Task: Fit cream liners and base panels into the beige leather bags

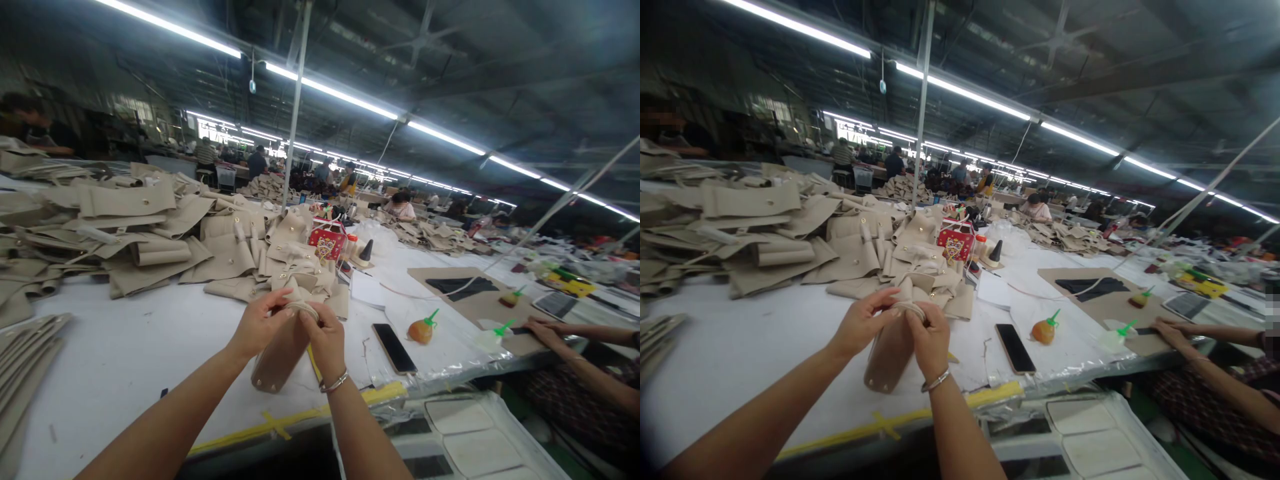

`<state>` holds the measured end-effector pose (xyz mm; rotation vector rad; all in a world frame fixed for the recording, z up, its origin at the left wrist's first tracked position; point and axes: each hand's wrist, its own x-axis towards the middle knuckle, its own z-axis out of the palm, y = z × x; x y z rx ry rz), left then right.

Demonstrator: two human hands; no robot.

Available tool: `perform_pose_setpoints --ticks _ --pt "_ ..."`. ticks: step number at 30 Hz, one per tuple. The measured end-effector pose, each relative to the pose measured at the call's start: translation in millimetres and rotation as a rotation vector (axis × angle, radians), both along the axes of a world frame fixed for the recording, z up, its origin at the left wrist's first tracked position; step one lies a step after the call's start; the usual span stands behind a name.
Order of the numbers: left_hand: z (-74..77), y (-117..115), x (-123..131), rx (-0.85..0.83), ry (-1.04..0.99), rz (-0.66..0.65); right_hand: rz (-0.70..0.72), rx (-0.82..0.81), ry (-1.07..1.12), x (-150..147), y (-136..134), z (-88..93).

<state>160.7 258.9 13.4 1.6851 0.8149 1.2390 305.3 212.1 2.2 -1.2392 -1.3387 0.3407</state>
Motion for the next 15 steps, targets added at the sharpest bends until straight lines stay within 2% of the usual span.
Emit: perform_pose_setpoints --ticks 7,11,15 --pt "-3.2 5.0 -0.6 -0.054 -0.052 -0.005 0.090 -0.115 0.002 8.1 5.3 11.4" --pt "-1.9 1.2 -4.7 -0.090 -0.088 -0.040 0.078 -0.198 -0.239 11.1 6.5 24.0" --pt "-0.6 3.6 -7.2 -0.075 -0.070 -0.004 0.070 -0.230 -0.514 13.2 9.4 42.3"
